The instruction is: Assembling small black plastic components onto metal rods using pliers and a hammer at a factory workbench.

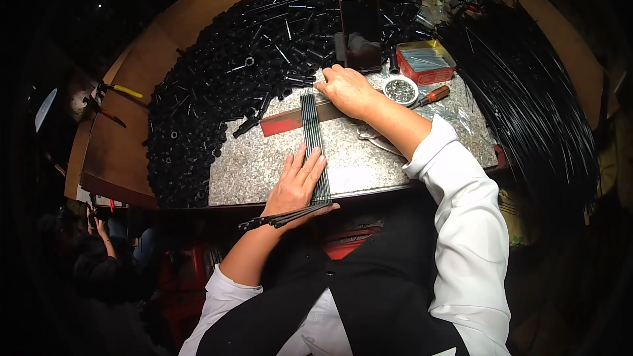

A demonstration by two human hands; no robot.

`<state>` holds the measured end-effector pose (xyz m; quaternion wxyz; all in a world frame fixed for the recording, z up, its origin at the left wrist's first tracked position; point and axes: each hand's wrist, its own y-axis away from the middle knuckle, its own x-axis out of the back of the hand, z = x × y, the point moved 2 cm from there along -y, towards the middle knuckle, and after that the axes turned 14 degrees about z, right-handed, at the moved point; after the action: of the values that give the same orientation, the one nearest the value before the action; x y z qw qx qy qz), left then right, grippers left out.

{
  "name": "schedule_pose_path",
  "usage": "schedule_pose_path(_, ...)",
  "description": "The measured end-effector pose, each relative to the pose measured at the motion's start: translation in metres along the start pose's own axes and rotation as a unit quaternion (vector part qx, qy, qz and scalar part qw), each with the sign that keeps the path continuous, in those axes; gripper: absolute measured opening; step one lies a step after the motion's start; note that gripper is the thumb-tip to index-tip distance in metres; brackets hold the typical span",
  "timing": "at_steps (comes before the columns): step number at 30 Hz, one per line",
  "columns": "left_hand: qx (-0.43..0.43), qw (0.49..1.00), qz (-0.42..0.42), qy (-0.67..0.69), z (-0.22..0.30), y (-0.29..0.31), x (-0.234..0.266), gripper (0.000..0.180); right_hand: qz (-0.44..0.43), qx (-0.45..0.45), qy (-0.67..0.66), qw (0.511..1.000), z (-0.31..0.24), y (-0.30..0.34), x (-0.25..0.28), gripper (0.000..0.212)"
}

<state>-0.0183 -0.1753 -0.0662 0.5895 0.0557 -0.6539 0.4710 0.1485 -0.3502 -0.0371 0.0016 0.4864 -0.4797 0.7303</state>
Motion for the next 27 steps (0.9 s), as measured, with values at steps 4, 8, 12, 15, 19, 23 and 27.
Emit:
schedule_pose_path(4,0.005,1.000,-0.003,0.002,0.001,0.000,0.002,0.089,-0.022,0.002,0.006,1.000,-0.003,-0.003,0.003,0.029)
schedule_pose_path(8,0.011,1.000,-0.006,0.006,-0.001,0.002,0.000,0.089,-0.041,-0.008,-0.003,0.999,-0.004,-0.004,0.001,0.033)
schedule_pose_path(12,-0.009,1.000,0.005,-0.016,-0.003,0.003,-0.002,0.088,-0.033,-0.021,-0.014,0.999,-0.005,-0.003,0.002,0.034)
schedule_pose_path(15,-0.013,1.000,0.012,-0.018,-0.002,0.001,0.000,0.078,-0.037,-0.035,-0.020,0.999,-0.003,-0.002,-0.001,0.034)
schedule_pose_path(19,-0.007,1.000,0.020,-0.007,0.000,0.000,0.002,0.064,-0.005,-0.016,-0.021,1.000,-0.001,-0.002,0.000,0.024)
schedule_pose_path(23,-0.022,0.999,0.001,-0.044,-0.003,0.003,-0.001,0.063,0.003,-0.012,-0.028,1.000,0.003,0.000,0.004,0.023)
schedule_pose_path(27,-0.019,0.999,0.007,-0.033,-0.004,0.005,-0.004,0.073,0.002,-0.019,-0.022,1.000,0.009,0.005,0.008,0.022)
